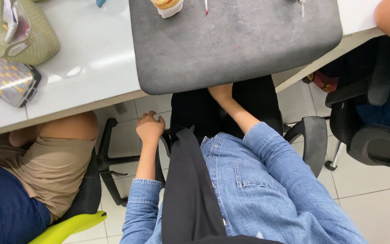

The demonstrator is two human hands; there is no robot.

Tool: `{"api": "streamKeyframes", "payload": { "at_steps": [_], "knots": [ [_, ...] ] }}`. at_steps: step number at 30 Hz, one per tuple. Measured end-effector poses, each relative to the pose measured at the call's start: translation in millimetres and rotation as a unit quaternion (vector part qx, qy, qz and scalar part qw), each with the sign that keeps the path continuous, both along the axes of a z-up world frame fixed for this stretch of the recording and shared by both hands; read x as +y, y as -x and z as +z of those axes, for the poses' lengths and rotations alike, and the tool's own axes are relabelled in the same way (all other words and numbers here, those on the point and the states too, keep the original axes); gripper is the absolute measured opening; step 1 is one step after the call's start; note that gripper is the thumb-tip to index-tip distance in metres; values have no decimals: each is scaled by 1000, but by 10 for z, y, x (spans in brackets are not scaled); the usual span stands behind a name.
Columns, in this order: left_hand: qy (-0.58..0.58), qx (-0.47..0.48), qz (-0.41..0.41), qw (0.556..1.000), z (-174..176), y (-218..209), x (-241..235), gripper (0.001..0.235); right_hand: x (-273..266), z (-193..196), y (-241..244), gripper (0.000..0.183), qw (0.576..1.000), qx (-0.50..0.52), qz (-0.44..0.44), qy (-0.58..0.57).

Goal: The person applies red material to a dental cast using a brush, then uses a rotary tool to grind a denture segment. They repeatedly test the fit of the segment against the cast and continue applying material to the cast.

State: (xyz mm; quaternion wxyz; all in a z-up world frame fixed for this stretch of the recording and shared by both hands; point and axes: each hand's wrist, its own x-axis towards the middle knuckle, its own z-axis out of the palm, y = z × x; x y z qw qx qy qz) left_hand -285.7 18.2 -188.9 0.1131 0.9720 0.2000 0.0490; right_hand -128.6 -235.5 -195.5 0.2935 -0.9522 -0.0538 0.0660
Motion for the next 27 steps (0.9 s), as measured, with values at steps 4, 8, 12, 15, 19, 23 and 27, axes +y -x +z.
{"api": "streamKeyframes", "payload": {
  "at_steps": [4, 8, 12, 15, 19, 23, 27],
  "knots": [
    [2, 1, 5, 1000, -14, -67, 12, 27, -180, -146, 348, 48, 976, -58, 157, -138],
    [18, 47, 32, 998, 9, -134, 10, 25, -329, 35, 1113, 55, 801, 274, 487, -214],
    [21, 79, 53, 995, 43, -174, -16, 26, -884, 276, 614, 45, 813, 356, 249, -388],
    [24, 124, 59, 990, 134, -153, -63, 26, -1243, 411, 201, 42, 932, 174, 68, -312],
    [42, 134, 87, 986, 262, -197, -62, 30, -1391, 420, 27, 58, 976, 49, 2, -210],
    [20, 93, 63, 994, 170, -30, -89, 30, -1375, 122, -1, 54, 996, -28, 48, -67],
    [28, 53, 54, 997, 146, -8, -37, 28, -1373, -22, -141, 53, 995, -50, 90, -7]
  ]
}}
